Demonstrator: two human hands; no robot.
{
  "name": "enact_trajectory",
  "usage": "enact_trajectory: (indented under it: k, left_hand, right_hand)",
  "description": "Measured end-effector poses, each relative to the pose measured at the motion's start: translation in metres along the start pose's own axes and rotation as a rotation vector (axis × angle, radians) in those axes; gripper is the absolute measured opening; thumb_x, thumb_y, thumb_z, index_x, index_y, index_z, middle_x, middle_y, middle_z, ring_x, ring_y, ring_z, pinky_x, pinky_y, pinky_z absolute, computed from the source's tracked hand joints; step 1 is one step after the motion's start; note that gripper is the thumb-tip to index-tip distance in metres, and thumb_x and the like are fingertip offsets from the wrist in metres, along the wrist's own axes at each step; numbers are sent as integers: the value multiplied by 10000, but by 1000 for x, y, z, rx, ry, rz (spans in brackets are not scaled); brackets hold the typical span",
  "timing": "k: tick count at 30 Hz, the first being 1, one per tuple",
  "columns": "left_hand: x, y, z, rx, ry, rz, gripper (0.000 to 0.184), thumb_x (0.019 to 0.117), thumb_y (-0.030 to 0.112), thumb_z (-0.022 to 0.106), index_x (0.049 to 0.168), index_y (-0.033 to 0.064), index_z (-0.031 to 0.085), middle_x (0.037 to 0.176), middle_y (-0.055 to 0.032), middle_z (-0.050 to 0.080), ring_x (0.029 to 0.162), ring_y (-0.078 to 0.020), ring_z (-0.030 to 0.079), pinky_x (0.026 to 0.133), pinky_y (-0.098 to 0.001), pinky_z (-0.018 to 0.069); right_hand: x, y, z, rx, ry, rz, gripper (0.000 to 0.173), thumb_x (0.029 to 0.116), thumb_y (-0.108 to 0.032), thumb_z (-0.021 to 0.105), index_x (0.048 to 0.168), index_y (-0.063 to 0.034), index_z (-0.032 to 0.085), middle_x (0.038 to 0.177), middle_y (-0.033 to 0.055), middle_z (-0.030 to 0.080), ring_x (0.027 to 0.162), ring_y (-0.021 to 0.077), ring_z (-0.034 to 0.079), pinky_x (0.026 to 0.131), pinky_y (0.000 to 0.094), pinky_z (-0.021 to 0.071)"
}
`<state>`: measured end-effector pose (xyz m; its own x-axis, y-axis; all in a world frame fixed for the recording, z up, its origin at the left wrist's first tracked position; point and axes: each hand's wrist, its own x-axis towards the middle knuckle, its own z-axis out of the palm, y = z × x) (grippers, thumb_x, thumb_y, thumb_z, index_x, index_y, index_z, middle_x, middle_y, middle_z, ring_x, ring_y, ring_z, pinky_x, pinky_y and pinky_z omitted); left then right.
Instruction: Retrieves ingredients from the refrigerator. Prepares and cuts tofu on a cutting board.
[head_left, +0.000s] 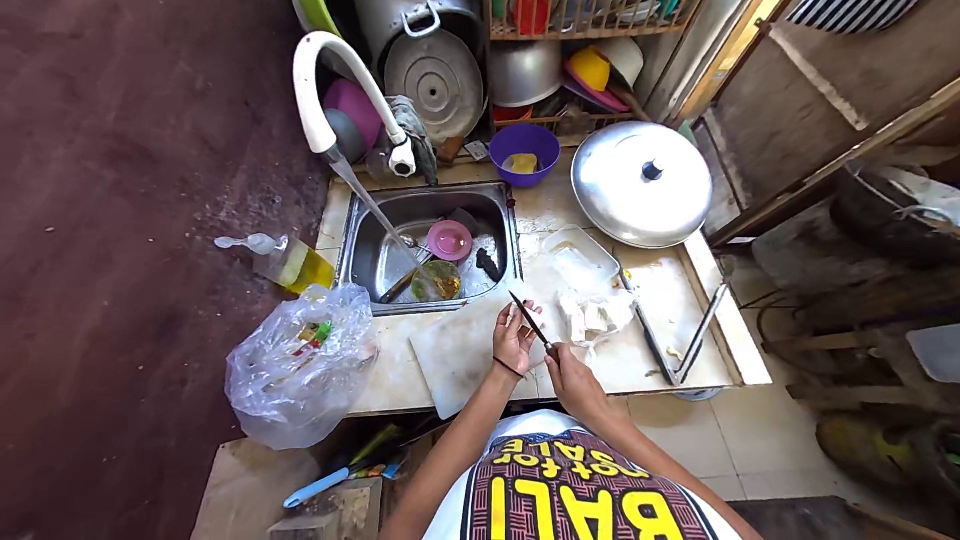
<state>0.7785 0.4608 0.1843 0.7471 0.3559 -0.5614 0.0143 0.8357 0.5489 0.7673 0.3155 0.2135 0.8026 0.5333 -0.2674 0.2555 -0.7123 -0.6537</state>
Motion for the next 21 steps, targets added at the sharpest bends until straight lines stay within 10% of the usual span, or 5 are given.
enact_trajectory:
  k: [13,18,21]
  left_hand:
    - [-2,-7,-25,70,212,69,343,1106,102,414,1426,-13,367,1301,-193,649,1088,-232,691,905,-358,557]
    - [7,3,-55,466,208,148,325,1105,88,404,1378,-87,429,1166,-211,635,948,-186,658,826,-333,557]
    - [12,14,-71,1017,105,319,348,1017,16,548,1329,-139,542,1280,-296,623,1180,-302,632,1037,-383,497]
  right_hand:
    - [21,-6,27,-156,-335,169,424,1134,-276,346,1435,10,429,1213,276,627,1049,426,690,903,535,556]
    - [21,36,40,570,-360,24,338,1120,-268,350,1263,8,483,741,12,494,549,103,492,534,278,467]
    - [11,41,32,802,-394,85,298,1117,-258,339,1265,-34,468,689,-41,464,476,53,434,455,220,416]
